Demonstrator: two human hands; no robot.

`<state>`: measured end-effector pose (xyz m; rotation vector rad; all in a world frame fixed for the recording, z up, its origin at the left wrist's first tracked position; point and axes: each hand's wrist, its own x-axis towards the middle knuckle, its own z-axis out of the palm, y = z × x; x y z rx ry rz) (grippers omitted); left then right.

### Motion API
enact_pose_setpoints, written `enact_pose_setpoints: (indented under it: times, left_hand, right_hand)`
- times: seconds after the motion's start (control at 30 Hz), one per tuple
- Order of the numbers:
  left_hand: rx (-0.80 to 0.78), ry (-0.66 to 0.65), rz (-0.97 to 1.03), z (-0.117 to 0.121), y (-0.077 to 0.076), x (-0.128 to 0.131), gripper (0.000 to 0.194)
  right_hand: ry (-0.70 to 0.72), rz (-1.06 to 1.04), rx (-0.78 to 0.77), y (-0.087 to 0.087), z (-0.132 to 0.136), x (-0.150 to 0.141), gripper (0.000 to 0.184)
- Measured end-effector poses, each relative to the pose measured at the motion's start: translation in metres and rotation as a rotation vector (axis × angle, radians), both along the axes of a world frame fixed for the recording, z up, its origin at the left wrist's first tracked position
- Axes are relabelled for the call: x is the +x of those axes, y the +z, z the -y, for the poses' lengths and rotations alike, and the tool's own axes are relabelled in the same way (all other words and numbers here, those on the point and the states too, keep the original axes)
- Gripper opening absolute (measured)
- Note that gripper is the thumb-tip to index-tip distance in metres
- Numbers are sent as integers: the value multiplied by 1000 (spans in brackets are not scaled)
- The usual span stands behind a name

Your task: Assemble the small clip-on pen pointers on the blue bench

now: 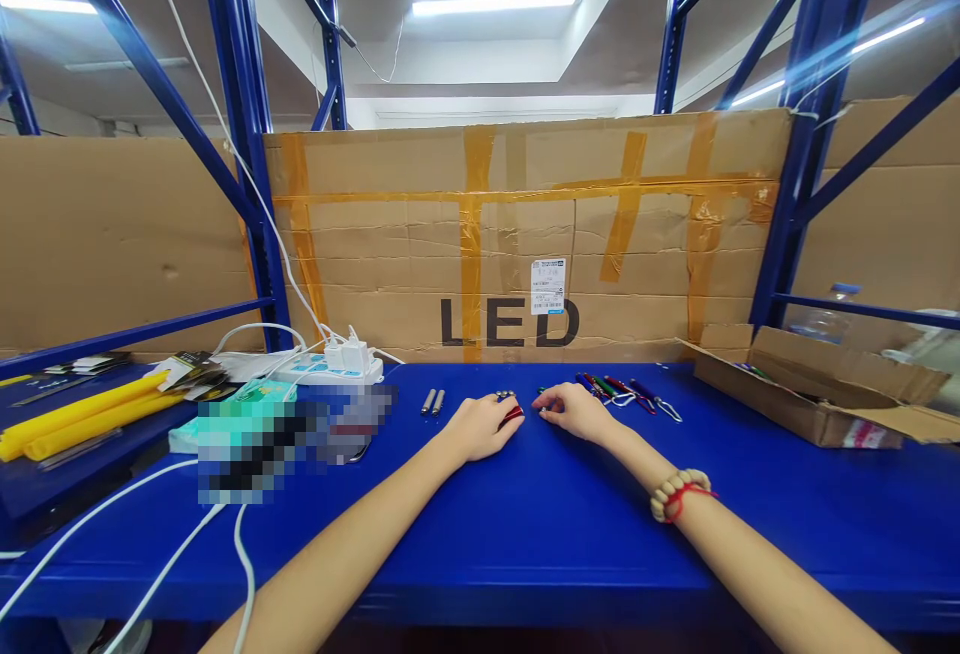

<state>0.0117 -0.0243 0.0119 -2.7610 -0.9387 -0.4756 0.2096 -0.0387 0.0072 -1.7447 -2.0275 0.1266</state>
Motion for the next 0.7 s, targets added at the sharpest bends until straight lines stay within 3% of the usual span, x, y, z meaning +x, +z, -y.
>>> enact_pose_setpoints:
  times: [0.7]
  left_hand:
    - [12,-3,-2,-1,-2,0,31]
  right_hand:
    - [-22,68,-35,3,2,-1,16]
